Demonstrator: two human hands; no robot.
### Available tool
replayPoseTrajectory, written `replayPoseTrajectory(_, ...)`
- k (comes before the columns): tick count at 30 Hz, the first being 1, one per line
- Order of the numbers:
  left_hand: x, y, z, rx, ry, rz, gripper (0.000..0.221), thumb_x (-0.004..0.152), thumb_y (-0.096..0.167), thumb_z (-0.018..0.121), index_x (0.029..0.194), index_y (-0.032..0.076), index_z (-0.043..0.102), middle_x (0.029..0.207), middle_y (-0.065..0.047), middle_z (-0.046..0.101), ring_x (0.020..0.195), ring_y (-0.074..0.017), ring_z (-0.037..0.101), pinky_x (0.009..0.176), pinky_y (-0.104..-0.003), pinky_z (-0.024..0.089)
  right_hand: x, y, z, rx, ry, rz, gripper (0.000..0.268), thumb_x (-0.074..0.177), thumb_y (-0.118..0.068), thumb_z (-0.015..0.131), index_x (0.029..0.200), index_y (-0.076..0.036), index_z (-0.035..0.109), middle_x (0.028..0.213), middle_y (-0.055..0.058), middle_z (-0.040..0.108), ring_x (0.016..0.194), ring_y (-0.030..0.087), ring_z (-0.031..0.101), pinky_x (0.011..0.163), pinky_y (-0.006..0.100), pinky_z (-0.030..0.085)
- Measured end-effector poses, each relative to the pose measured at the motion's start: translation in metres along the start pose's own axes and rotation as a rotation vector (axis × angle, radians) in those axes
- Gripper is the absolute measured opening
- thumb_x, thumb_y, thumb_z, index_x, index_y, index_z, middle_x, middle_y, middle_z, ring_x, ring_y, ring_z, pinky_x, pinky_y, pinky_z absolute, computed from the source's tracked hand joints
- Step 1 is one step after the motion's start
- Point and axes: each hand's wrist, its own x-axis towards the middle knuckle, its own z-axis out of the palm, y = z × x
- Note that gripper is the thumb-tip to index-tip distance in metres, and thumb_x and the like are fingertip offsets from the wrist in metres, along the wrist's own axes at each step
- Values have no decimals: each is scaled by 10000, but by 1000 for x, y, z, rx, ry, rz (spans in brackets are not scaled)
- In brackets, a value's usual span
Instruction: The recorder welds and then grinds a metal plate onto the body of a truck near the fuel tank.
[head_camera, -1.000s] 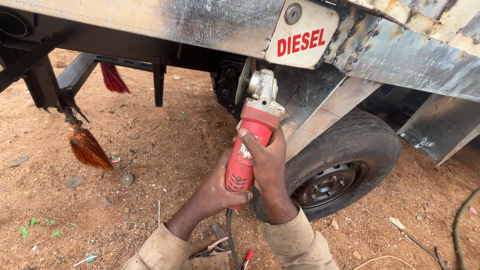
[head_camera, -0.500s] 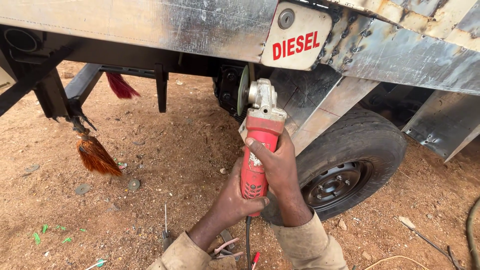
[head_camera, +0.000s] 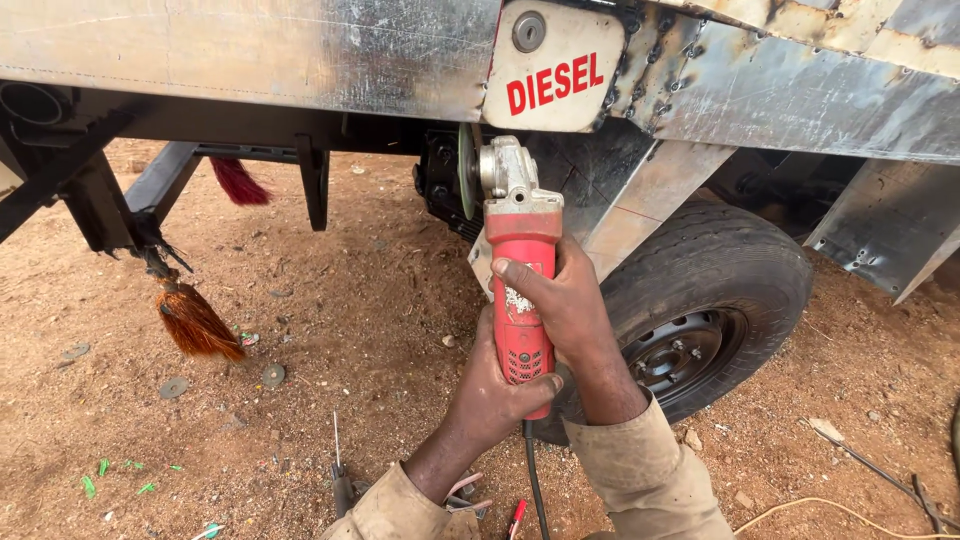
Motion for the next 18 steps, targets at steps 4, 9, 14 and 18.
replayPoseTrajectory(4,-14,-8,-10,-3,-23,-66,890,705,60,776,1478,42,337,1172,-110,578,1028,-170,644,893,-361,584,-15,13,7,115,38,37,483,844,-233,790,1204,13,581,960,104,709,805,168,714,704,329,613)
replayPoseTrajectory(9,-38,-20,-54,-113,-100,-105,964,687,48,771,1528,72,301,1249,-85,568,1101,-143,617,937,-336,552,-31,52,26,486,29,184,437,852,-187,745,1196,29,586,977,144,718,833,212,742,729,367,641)
replayPoseTrajectory(14,-41,-9,-108,33,-186,-227,934,669,89,808,1485,76,353,1158,-41,625,1004,-129,667,873,-332,591,-37,57,78,573,100,147,393,870,-105,725,1203,30,567,977,149,692,820,225,724,712,380,637)
replayPoseTrajectory(18,-23,17,-109,509,18,-141,775,680,165,851,1371,75,510,1050,-135,707,927,-278,706,788,-424,593,-19,50,115,344,334,-99,489,840,-50,786,1250,6,528,1068,102,658,894,181,682,777,335,602)
